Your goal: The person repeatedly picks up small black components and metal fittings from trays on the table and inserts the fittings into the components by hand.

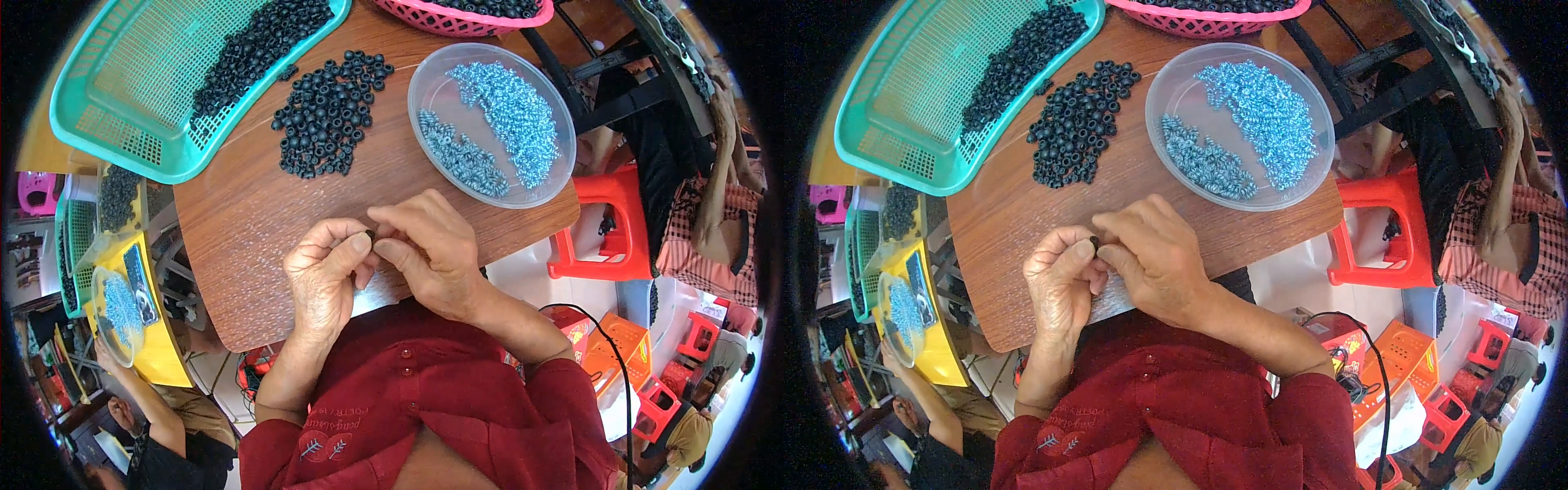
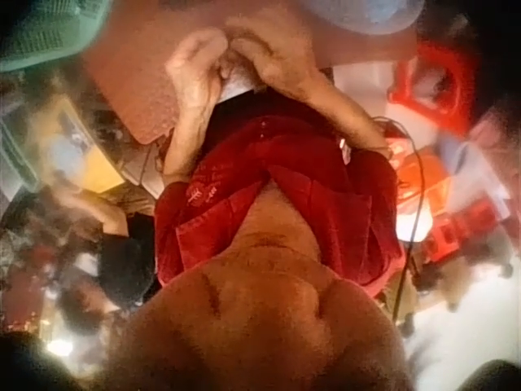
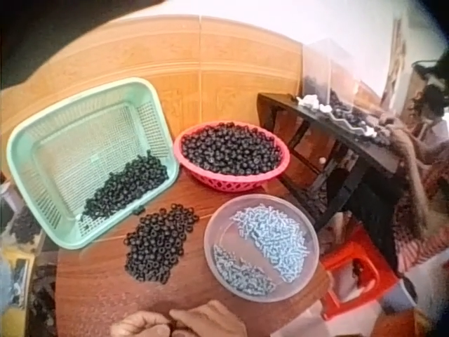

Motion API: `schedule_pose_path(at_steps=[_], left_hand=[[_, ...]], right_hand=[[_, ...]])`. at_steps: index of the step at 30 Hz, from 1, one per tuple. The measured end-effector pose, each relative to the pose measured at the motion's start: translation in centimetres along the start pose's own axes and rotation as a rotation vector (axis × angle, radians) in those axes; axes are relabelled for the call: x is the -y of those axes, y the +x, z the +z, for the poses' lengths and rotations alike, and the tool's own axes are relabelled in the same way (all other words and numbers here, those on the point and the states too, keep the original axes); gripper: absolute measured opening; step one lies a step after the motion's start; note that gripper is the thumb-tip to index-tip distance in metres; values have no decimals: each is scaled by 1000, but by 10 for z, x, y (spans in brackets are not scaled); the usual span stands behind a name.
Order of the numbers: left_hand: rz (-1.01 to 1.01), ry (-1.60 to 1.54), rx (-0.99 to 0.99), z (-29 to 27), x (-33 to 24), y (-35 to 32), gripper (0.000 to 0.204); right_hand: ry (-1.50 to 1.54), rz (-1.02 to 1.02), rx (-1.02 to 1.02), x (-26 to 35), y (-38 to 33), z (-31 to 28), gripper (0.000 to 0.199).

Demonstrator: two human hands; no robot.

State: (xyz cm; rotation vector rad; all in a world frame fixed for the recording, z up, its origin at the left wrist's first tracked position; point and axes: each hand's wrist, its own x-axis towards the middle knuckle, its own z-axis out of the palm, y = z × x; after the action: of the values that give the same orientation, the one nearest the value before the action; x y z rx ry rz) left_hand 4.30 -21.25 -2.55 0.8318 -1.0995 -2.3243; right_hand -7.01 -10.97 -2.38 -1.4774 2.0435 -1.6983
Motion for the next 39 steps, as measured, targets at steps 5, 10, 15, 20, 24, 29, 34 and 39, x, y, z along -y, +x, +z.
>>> schedule_pose_path(at_steps=[5, 10, 15, 20, 24, 29, 34, 39], left_hand=[[-40, -75, -7, 5, 1, 2, 8], [-30, -50, -48, 15, 5, 7, 9], [-50, -45, 58, 12, 4, 6, 17], [-109, 78, 134, 2, 8, 5, 23], [-21, 108, 127, 4, 10, 4, 21], [15, 148, 122, 9, 8, 5, 19], [70, 174, 98, 8, 11, 11, 19], [13, 139, 64, 12, 6, 10, 21]], right_hand=[[-95, -141, 19, -1, 5, -1, 39], [-258, -256, 24, -14, 3, 3, 42], [-251, -279, -29, -21, 2, 2, 39], [-245, -248, -12, -23, 0, 1, 37], [-208, -201, 34, -19, 0, -1, 36], [-189, -229, 32, -23, 2, 3, 33], [-244, -322, -19, -31, 1, 15, 32], [-227, -425, -59, -35, 6, 16, 35]])
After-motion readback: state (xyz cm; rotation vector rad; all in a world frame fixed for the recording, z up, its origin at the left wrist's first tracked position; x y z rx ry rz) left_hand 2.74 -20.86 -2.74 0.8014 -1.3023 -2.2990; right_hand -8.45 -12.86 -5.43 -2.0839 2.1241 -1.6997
